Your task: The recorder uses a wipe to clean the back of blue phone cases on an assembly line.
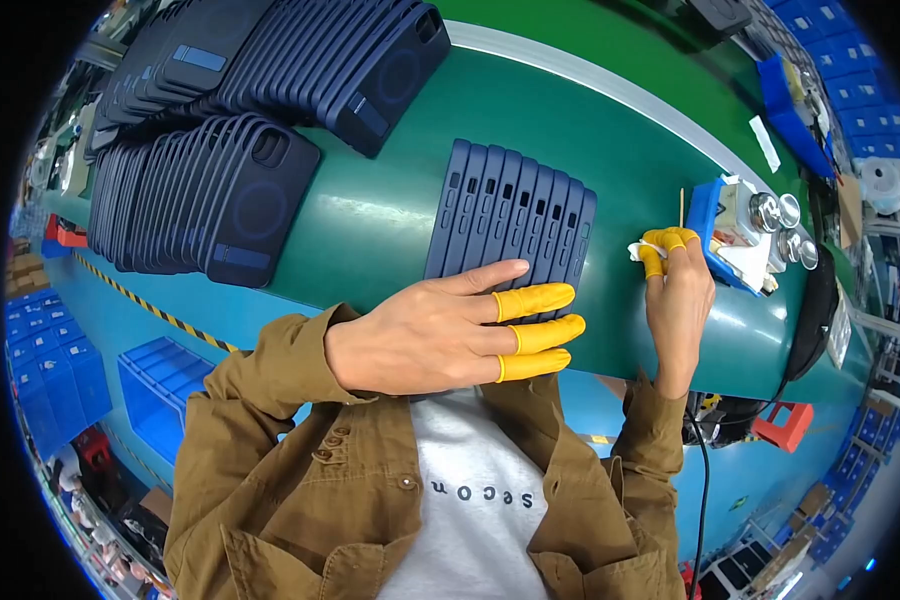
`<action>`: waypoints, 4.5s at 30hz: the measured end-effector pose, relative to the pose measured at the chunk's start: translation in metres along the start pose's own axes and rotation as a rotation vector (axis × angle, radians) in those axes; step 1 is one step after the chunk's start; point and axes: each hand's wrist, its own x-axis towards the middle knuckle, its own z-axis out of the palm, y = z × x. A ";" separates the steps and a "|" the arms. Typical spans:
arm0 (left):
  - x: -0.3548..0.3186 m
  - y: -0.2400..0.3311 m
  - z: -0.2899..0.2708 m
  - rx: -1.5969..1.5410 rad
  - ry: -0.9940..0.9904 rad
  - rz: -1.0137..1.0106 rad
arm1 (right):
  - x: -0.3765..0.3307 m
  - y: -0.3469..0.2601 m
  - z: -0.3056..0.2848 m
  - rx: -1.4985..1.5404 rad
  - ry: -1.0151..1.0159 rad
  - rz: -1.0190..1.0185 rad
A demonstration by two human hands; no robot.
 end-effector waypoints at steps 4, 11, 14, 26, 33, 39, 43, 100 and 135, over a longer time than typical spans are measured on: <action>-0.001 0.000 0.002 -0.017 0.033 0.002 | -0.005 -0.001 -0.001 0.063 0.075 -0.092; -0.003 -0.002 0.006 0.001 0.068 0.006 | 0.003 -0.032 -0.021 0.620 0.046 0.021; -0.003 0.000 0.002 -0.020 0.047 -0.001 | 0.016 -0.066 -0.027 0.702 0.131 -0.198; -0.002 0.000 0.005 -0.027 0.094 -0.006 | 0.098 -0.046 -0.008 0.777 0.146 0.017; -0.003 -0.001 0.006 -0.005 0.094 -0.002 | 0.065 -0.095 -0.019 0.819 0.105 -0.314; -0.003 -0.001 0.008 -0.029 0.113 -0.006 | 0.090 -0.118 -0.004 0.209 0.281 -0.622; -0.002 0.000 0.006 -0.030 0.091 -0.008 | 0.112 -0.083 -0.011 0.536 0.169 -0.270; 0.049 -0.104 -0.001 0.010 0.072 -0.255 | -0.083 -0.104 -0.036 0.668 0.304 -0.361; 0.001 -0.064 -0.012 -0.402 0.527 -0.175 | -0.028 -0.067 0.011 0.943 0.275 -0.190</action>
